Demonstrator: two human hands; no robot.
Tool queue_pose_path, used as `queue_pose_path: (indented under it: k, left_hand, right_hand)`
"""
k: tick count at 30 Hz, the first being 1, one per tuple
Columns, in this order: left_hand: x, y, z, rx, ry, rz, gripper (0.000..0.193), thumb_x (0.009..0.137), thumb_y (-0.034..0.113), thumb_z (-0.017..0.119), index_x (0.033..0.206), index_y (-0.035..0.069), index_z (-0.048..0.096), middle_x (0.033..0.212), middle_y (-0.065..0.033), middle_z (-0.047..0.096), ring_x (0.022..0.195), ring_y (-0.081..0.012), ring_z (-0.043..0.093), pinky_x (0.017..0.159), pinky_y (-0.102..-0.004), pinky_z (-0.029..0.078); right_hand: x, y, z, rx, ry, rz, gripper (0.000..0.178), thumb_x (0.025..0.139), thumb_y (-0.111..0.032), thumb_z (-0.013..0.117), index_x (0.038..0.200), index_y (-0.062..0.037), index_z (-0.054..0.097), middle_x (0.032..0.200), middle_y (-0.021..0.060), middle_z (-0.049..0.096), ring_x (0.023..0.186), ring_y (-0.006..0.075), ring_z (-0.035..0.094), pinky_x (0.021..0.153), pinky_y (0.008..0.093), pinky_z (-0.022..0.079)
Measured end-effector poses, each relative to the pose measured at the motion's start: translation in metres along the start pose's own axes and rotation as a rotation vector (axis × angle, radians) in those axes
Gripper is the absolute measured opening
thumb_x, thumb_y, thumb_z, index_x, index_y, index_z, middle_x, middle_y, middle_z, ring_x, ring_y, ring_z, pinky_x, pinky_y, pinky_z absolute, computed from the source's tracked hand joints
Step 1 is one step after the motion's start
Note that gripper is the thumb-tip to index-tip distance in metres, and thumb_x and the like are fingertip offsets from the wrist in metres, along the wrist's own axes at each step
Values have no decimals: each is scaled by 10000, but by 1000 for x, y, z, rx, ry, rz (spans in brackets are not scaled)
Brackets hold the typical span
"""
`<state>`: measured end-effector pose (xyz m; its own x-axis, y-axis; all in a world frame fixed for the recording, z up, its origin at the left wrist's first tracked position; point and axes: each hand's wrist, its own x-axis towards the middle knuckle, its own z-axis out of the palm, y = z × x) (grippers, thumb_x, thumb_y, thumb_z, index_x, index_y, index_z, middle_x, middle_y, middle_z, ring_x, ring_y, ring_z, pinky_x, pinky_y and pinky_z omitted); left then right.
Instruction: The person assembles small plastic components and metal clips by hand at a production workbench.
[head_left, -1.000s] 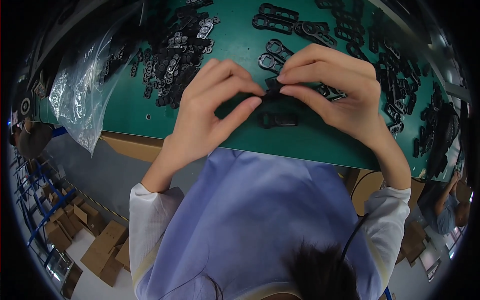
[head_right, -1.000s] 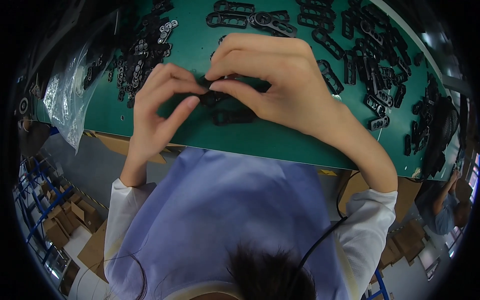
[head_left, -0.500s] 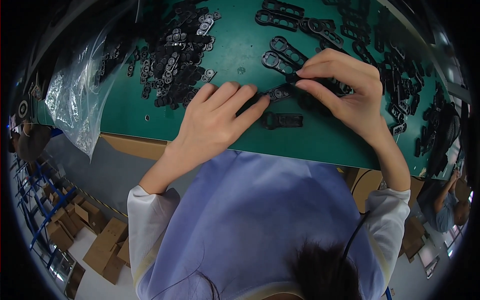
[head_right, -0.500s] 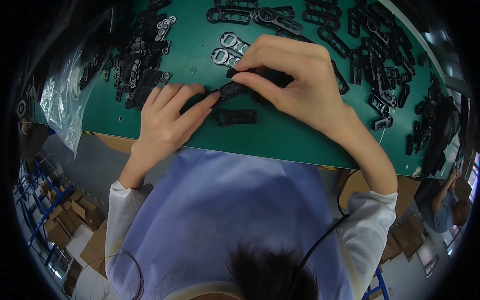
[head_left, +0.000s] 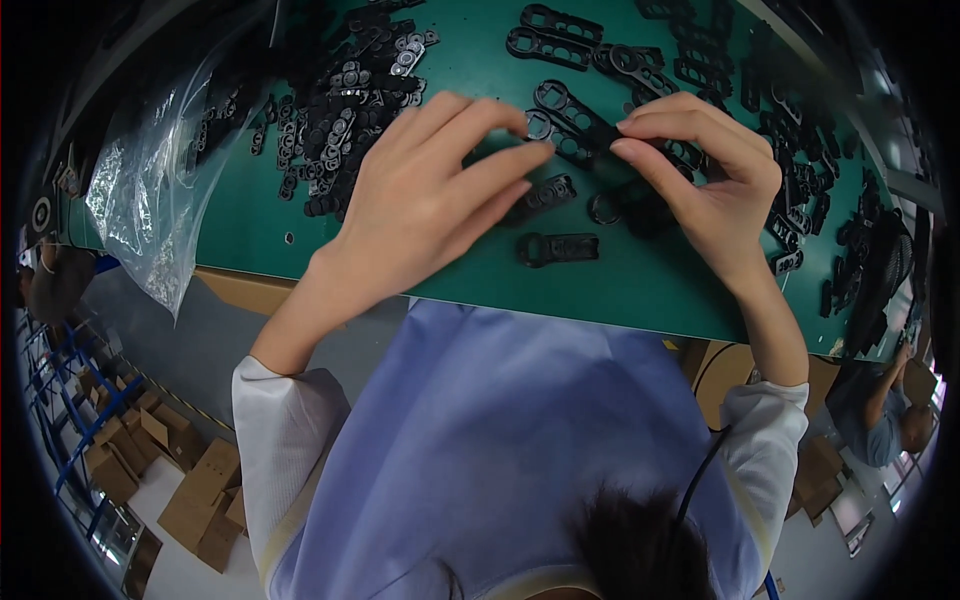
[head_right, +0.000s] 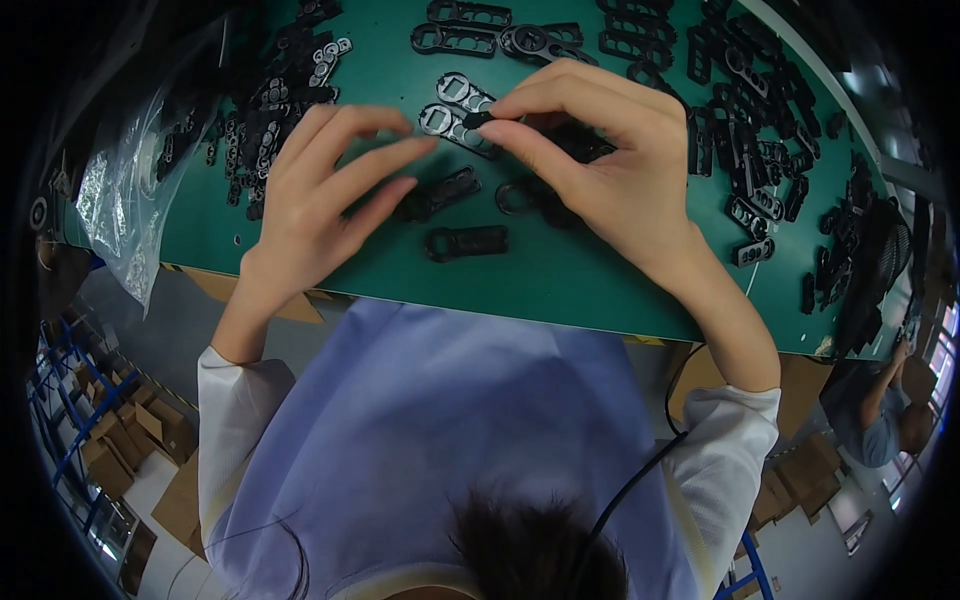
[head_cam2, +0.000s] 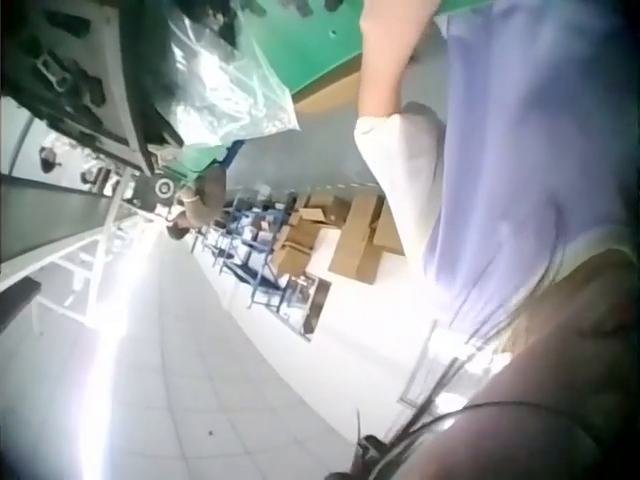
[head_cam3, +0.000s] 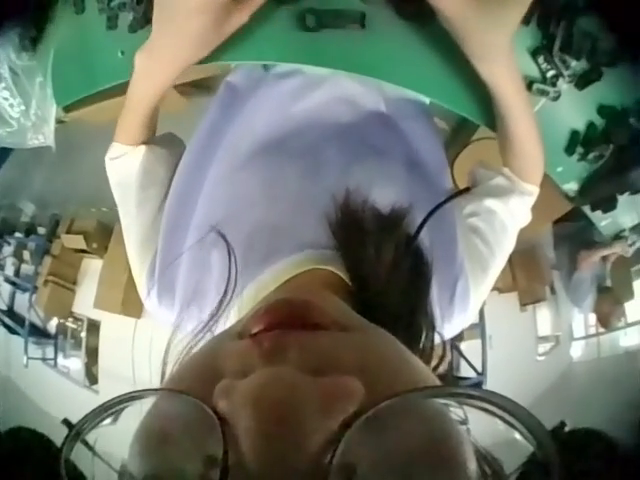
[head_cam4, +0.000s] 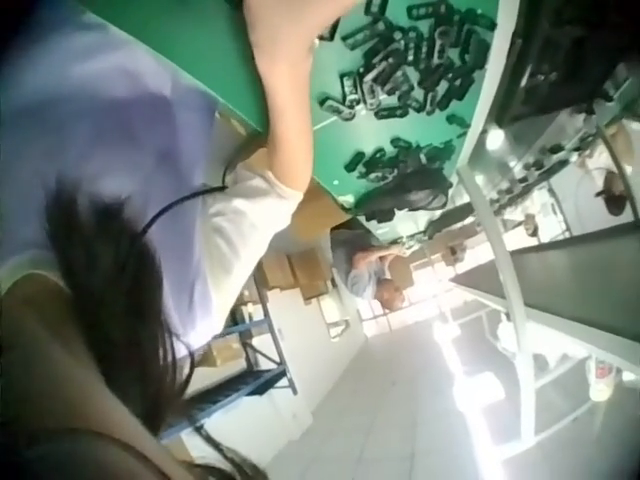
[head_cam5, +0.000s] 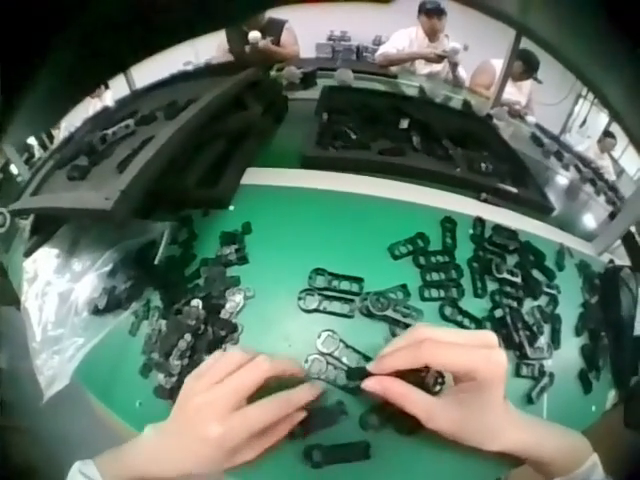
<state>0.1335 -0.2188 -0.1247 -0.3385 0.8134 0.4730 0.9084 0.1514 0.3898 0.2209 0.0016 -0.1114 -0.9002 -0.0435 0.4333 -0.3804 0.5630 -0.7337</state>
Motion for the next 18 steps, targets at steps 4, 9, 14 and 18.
queue_pose_path:
  k: [4, 9, 14, 18]
  left_hand:
    - [9, -10, 12, 64, -56, 39, 276, 677, 44, 719, 946, 35, 659, 988, -63, 592, 818, -230, 557, 655, -339, 454]
    - [-3, -6, 9, 13, -67, 30, 233, 667, 24, 729, 883, 22, 641, 984, -73, 595, 812, -235, 566, 648, -327, 457]
    - [-18, 5, 8, -40, -42, -64, 211, 656, 13, 740, 833, 11, 626, 963, -77, 601, 795, -237, 568, 654, -328, 459]
    - [-25, 6, 10, -61, 6, -94, 217, 647, 17, 748, 830, 12, 631, 951, -79, 611, 797, -237, 573, 653, -330, 456]
  right_hand:
    - [-2, -3, 1, -6, 0, 19, 143, 693, 57, 756, 809, 48, 673, 802, 119, 683, 726, 192, 654, 654, 260, 510]
    - [-7, 3, 16, -106, -38, -97, 135, 689, -27, 770, 774, -5, 667, 757, 71, 661, 644, 194, 631, 569, 262, 500]
    - [-7, 1, 27, -99, -119, -63, 149, 684, 29, 766, 776, 22, 649, 766, 96, 664, 671, 206, 635, 582, 271, 495]
    - [-8, 1, 35, -89, -155, -62, 161, 678, 29, 765, 785, 14, 646, 765, 91, 656, 660, 211, 628, 566, 274, 487]
